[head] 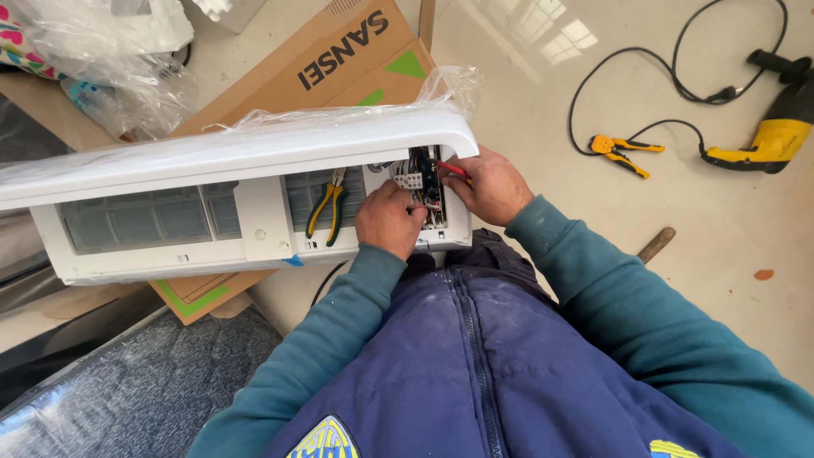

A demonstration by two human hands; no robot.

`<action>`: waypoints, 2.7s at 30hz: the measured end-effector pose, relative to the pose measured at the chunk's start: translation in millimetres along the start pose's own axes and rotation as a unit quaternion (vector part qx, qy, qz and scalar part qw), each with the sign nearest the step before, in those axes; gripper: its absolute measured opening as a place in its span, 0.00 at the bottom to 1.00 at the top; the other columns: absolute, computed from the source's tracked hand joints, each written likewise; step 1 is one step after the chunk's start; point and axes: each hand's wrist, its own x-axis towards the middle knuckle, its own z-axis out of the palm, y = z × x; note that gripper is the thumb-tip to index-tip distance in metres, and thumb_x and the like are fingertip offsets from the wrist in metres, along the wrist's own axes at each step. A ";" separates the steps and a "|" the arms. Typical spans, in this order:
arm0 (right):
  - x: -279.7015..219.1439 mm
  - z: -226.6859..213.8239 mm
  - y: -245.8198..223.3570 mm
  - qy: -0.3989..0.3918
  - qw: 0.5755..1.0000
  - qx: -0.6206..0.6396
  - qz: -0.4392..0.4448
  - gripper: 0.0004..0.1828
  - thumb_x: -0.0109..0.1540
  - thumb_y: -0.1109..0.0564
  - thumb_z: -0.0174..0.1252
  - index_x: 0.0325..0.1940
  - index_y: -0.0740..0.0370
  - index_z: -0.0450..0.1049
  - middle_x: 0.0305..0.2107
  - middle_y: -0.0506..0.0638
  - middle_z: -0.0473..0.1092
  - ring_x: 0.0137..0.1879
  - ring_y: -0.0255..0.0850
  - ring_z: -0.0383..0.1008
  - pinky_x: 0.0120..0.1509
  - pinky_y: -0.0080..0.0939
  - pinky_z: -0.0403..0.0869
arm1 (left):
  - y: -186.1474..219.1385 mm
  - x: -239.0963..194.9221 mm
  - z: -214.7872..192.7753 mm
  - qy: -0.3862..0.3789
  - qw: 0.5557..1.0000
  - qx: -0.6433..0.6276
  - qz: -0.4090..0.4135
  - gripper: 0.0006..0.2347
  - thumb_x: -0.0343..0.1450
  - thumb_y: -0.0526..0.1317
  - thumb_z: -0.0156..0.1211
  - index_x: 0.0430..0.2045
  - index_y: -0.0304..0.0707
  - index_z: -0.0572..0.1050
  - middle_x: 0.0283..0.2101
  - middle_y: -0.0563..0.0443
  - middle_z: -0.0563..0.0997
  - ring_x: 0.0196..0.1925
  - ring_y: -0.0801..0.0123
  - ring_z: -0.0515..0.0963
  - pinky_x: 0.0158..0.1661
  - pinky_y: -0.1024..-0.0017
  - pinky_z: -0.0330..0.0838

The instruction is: The person works on the internal wiring of a white air conditioner unit, using a screwdriver to tighten connections on a terminal block. They also use pliers to manipulate wires and remove a small white plastic cover from the unit's interior.

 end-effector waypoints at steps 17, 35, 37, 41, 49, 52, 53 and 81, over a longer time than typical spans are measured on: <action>-2.3 5.5 6.8 0.030 0.999 0.038 -0.001 0.13 0.61 0.55 0.65 0.49 0.58 0.82 0.40 0.57 0.75 0.46 0.55 0.77 0.50 0.52 0.76 | 4.5 11.3 -12.8 -0.095 0.995 0.012 -0.042 0.05 0.60 0.40 0.68 0.19 0.40 0.79 0.35 0.52 0.81 0.37 0.52 0.81 0.36 0.56 0.74; -1.1 4.8 8.8 0.034 0.998 0.049 -0.011 0.13 0.61 0.56 0.65 0.50 0.57 0.81 0.43 0.56 0.74 0.47 0.55 0.77 0.50 0.52 0.76 | -9.0 -5.8 6.4 0.044 0.997 0.002 0.060 0.06 0.60 0.37 0.71 0.20 0.41 0.77 0.32 0.51 0.79 0.33 0.54 0.79 0.36 0.59 0.73; -1.9 5.3 8.7 0.037 0.998 0.050 -0.017 0.13 0.61 0.56 0.64 0.50 0.57 0.81 0.43 0.56 0.74 0.47 0.55 0.76 0.50 0.52 0.76 | -9.8 -6.1 7.6 0.045 0.997 0.006 0.062 0.06 0.61 0.37 0.71 0.21 0.40 0.77 0.32 0.50 0.79 0.33 0.54 0.79 0.36 0.60 0.74; -1.6 6.4 8.2 0.042 0.998 0.052 -0.009 0.12 0.61 0.56 0.65 0.49 0.57 0.81 0.43 0.55 0.74 0.46 0.55 0.77 0.50 0.51 0.76 | -14.7 -7.1 10.2 0.029 0.996 0.019 0.080 0.06 0.63 0.37 0.70 0.22 0.40 0.76 0.32 0.49 0.78 0.35 0.53 0.79 0.38 0.59 0.72; -2.6 8.7 3.8 0.055 0.998 0.041 -0.011 0.10 0.62 0.56 0.65 0.46 0.58 0.81 0.41 0.54 0.74 0.44 0.54 0.78 0.48 0.51 0.77 | -8.3 -6.1 11.6 0.014 0.997 0.041 0.064 0.07 0.65 0.37 0.70 0.25 0.39 0.75 0.34 0.49 0.78 0.38 0.53 0.78 0.40 0.56 0.70; -3.7 10.7 2.8 0.053 0.998 0.014 -0.013 0.08 0.62 0.57 0.65 0.44 0.60 0.80 0.40 0.55 0.74 0.44 0.55 0.77 0.47 0.52 0.76 | -2.8 -10.2 15.0 0.034 0.996 0.064 0.046 0.07 0.64 0.37 0.69 0.25 0.37 0.75 0.35 0.47 0.78 0.38 0.52 0.78 0.40 0.55 0.70; -3.0 10.7 2.6 0.054 0.998 0.015 -0.011 0.09 0.62 0.57 0.65 0.45 0.60 0.80 0.41 0.55 0.74 0.43 0.54 0.78 0.47 0.52 0.77 | -2.2 -11.0 17.1 0.053 0.995 0.069 0.045 0.06 0.65 0.37 0.68 0.26 0.37 0.76 0.35 0.47 0.78 0.39 0.52 0.78 0.41 0.55 0.70; 0.2 7.6 0.3 0.046 0.999 -0.018 -0.008 0.10 0.61 0.54 0.65 0.45 0.57 0.79 0.38 0.56 0.75 0.40 0.56 0.77 0.44 0.54 0.77 | -6.5 -19.7 16.9 0.068 0.997 0.012 0.041 0.06 0.66 0.33 0.65 0.35 0.36 0.81 0.41 0.48 0.78 0.40 0.54 0.78 0.45 0.58 0.70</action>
